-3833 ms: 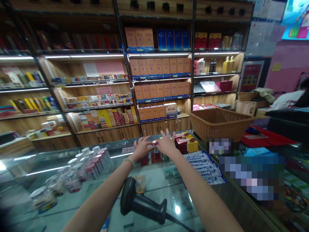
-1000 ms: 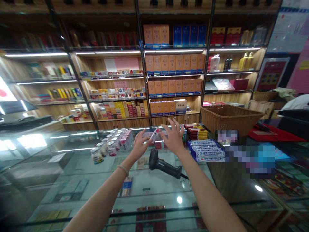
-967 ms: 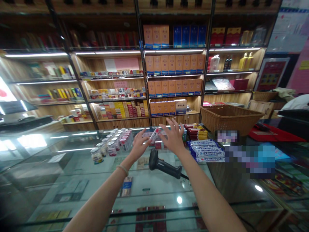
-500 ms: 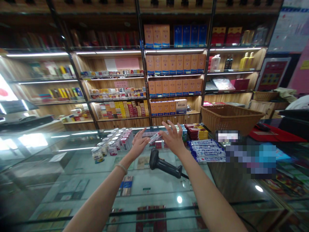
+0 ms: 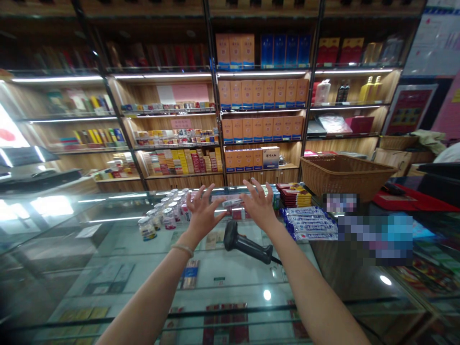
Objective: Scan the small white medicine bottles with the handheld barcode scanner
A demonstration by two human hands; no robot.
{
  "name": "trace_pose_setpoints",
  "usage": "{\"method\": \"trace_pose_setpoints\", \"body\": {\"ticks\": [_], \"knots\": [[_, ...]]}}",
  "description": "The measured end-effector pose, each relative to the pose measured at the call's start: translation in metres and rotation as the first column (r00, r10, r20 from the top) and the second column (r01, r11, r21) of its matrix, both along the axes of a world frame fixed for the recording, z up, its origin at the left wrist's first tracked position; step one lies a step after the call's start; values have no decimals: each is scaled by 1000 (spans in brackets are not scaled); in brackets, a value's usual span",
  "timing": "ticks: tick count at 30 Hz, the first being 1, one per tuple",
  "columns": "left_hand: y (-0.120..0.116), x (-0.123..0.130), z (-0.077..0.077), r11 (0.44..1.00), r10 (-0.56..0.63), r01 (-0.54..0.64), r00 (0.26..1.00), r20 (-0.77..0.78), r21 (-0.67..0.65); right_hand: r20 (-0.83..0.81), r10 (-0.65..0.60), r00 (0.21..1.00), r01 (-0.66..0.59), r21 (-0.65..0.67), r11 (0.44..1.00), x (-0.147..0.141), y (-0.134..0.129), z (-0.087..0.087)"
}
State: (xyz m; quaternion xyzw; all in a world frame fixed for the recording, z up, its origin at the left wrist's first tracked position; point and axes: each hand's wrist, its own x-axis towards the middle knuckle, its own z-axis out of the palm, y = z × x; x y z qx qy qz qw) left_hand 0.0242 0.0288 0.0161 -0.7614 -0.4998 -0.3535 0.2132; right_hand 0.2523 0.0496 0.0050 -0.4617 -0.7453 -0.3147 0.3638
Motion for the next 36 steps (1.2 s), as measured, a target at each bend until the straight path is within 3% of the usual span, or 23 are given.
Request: {"method": "trace_pose_setpoints", "body": {"ticks": [5, 12, 15, 19, 23, 29, 36], "knots": [[2, 0, -1, 1000, 2, -2, 1000, 0, 13, -10, 26, 1000, -26, -74, 997, -4, -4, 2], [2, -6, 1, 1000, 14, -14, 999, 48, -16, -36, -13, 999, 6, -196, 980, -21, -15, 21], [2, -8, 1, 1000, 20, -19, 998, 52, -19, -33, -45, 998, 33, -297, 954, -25, -25, 19], [4, -10, -1, 999, 34, -34, 998, 48, -8, -32, -68, 997, 43, -491, 870, -24, -48, -2], [5, -11, -3, 1000, 25, -25, 999, 43, 1, 25, -3, 1000, 18, -650, 759, -24, -71, -21], [10, -13, -7, 996, 13, -16, 999, 33, 84, 77, 5, 997, 57, -772, 633, -27, -85, -19], [12, -14, -8, 991, 20, -20, 1000, 4, 132, 42, -42, 998, 59, -706, 706, -27, -86, -26]]}}
